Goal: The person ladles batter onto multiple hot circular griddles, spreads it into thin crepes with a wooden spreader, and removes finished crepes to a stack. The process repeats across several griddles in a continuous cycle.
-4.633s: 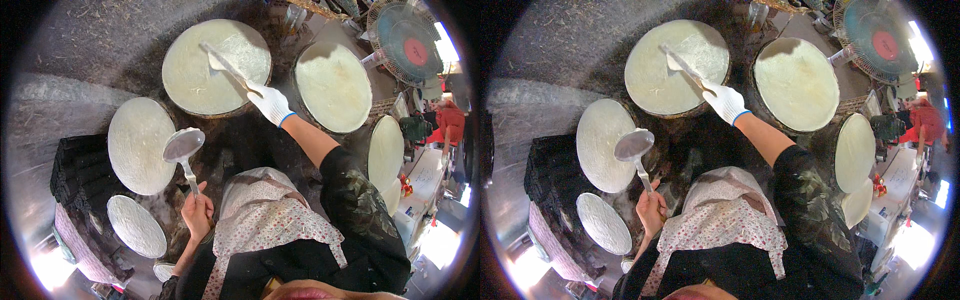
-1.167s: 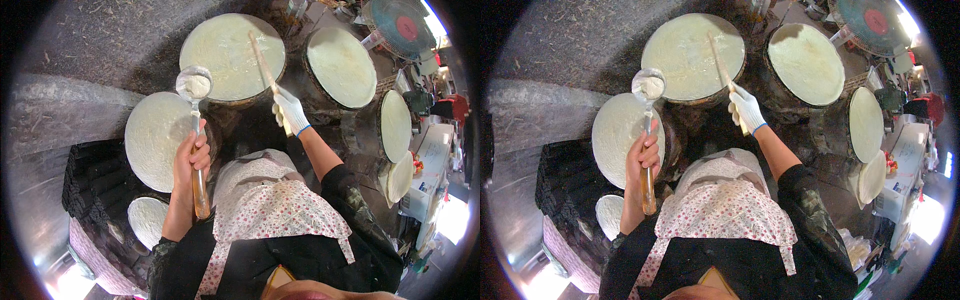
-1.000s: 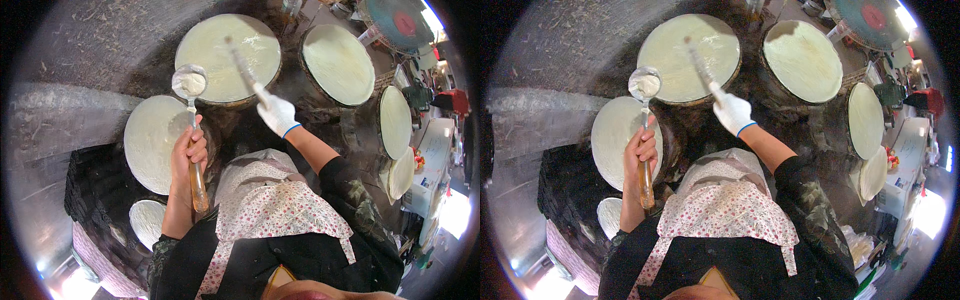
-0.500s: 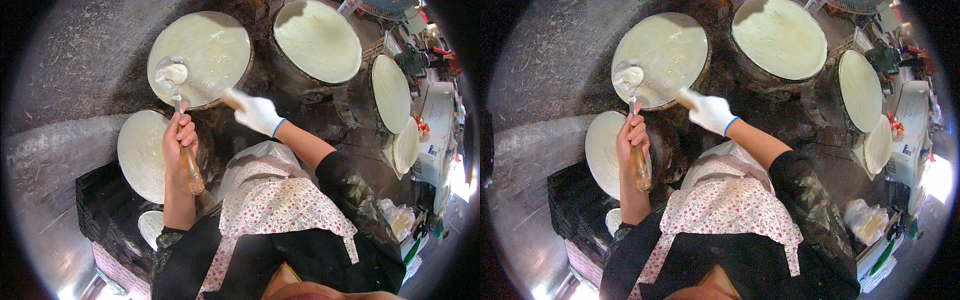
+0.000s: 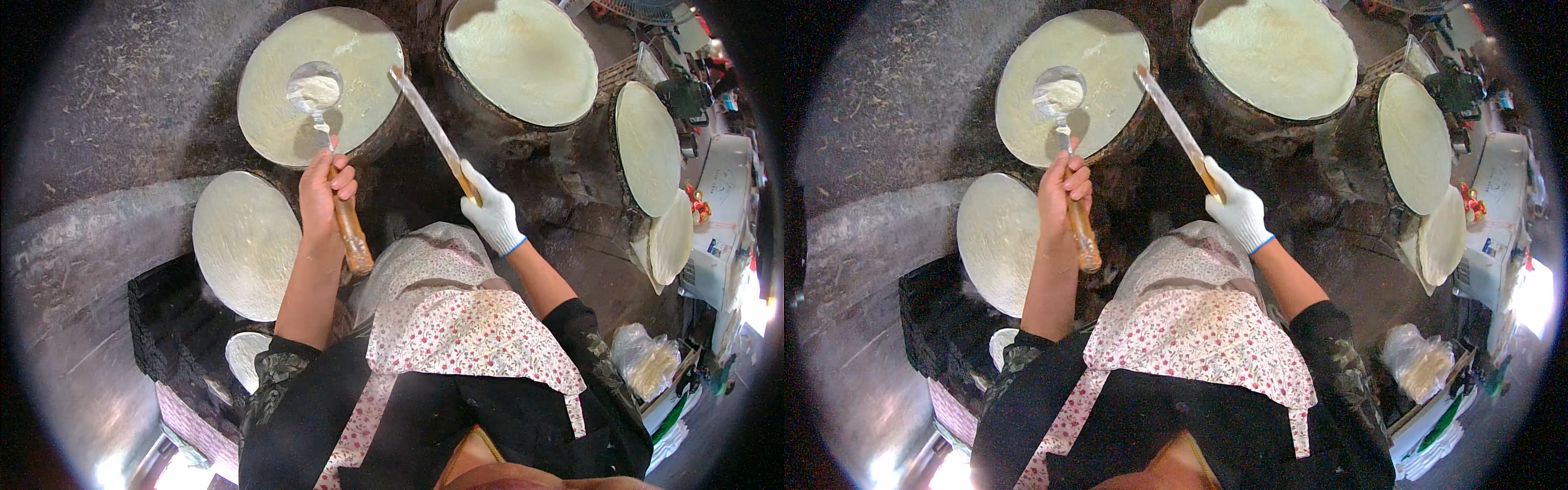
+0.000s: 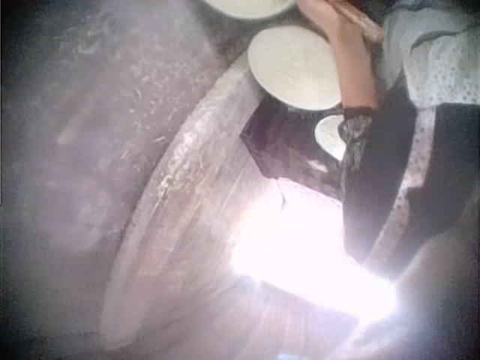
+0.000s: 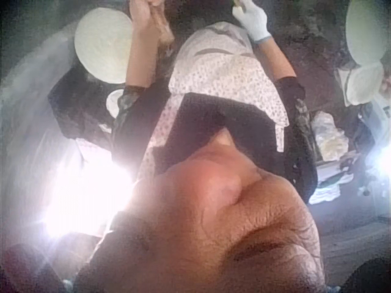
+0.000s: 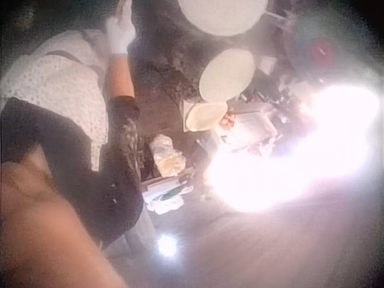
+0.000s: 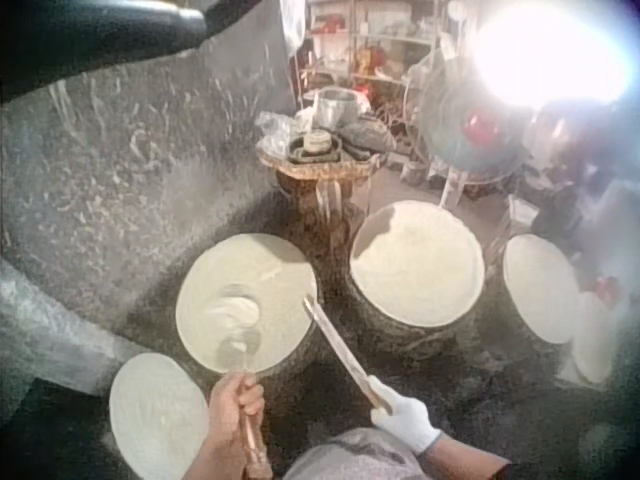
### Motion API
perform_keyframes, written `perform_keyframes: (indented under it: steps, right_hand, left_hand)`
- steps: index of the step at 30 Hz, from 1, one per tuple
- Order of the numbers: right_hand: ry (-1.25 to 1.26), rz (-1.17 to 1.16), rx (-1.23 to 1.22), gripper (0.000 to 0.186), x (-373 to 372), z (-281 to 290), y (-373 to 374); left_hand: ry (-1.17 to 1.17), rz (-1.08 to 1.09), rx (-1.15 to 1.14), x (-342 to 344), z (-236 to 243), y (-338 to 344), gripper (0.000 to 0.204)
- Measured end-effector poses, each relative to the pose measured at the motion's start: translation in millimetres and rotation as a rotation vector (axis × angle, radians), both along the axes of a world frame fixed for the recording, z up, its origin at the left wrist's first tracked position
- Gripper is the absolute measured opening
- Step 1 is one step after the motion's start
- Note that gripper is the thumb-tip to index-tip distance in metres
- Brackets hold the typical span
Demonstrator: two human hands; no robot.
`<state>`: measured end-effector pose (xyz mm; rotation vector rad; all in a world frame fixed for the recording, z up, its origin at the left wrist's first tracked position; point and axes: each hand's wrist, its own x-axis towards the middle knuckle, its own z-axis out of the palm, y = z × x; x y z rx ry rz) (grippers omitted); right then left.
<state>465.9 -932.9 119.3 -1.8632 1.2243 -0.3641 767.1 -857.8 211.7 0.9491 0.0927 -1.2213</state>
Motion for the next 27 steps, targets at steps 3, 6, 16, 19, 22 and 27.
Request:
perform_keyframes:
  steps: [3,6,16,19,22,27]
  right_hand:
    - [0.072,0.043,0.225,0.069,-22,4,16]
    - [-0.026,0.095,0.060,0.069,-25,10,21]
    - [0.213,0.205,-0.161,0.061,-29,14,15]
    - [-0.013,0.086,-0.045,0.056,-30,11,12]
    - [-0.186,-0.060,-0.038,0.054,-20,5,12]
    - [-0.066,0.220,-0.149,0.055,18,-6,22]
  left_hand:
    - [-0.138,0.012,0.091,-27,-8,-6,0.024]
    - [-0.223,-0.009,0.184,-48,-18,-11,0.020]
    - [-0.289,0.022,0.190,-61,-26,-14,0.020]
    - [0.399,0.085,-0.095,-30,11,2,0.046]
    - [0.613,0.066,-0.528,-19,47,45,0.047]
    - [0.466,0.151,-0.314,-19,61,91,0.045]
